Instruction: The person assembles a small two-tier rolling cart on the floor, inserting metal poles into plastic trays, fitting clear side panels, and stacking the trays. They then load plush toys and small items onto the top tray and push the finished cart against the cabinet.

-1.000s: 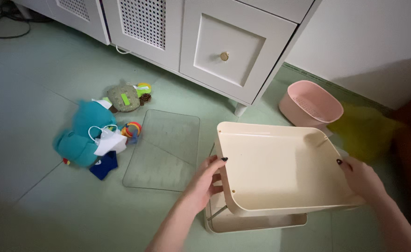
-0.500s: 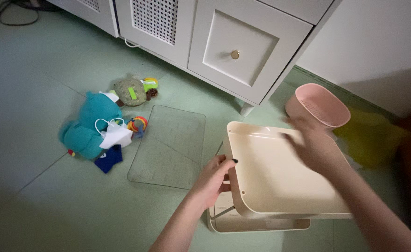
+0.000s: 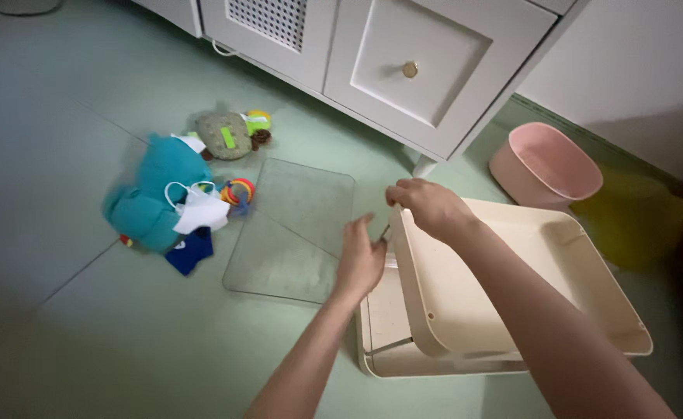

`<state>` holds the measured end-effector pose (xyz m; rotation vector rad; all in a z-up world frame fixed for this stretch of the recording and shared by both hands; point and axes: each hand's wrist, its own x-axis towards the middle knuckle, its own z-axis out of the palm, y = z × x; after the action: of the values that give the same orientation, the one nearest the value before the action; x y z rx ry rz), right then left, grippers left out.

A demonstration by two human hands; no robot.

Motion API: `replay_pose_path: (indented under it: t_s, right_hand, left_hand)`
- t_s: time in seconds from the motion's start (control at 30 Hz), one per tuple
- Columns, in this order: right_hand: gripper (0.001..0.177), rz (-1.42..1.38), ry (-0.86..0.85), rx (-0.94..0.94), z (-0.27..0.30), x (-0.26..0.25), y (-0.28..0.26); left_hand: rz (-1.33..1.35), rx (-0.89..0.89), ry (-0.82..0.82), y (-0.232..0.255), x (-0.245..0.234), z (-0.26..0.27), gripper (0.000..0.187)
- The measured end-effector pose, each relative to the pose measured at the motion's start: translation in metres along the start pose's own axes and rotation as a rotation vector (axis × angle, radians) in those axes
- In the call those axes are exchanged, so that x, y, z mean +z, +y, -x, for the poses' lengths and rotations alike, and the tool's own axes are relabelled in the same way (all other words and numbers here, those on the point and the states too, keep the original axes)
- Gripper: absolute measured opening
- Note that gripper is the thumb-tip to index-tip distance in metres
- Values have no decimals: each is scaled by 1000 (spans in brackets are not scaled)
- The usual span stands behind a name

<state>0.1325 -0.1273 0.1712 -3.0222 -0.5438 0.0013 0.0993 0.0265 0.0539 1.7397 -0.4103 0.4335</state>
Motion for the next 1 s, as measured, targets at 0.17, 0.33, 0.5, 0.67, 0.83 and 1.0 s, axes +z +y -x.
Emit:
replay_pose_path:
  t_s: [0.17,0.33,0.5,0.67,0.83,1.0]
  right_hand:
    - [13,-107,54,239,0,1,7]
    - [15,-216,56,155,-1,9,24]
    - [10,-192,114,118,-3,22,34]
    - [12,-173,47,167,2,15,29]
    - [42,-106,358,-36,39,-11,-5]
    - [48,-295,124,40,130,-50,-70]
  left_hand:
    - [-171,-195,-400,-14,10,-17,20]
    - [-136,-217,-447,-12,1,-30,23]
    - [-179,-266,-479,-1,-5,-34,26]
    - [-206,-351,-492,7,-5,-30,28]
    - [-84,-381,-391,9,-34,17,44]
    - [466,-745,-709,31,-82,61,30]
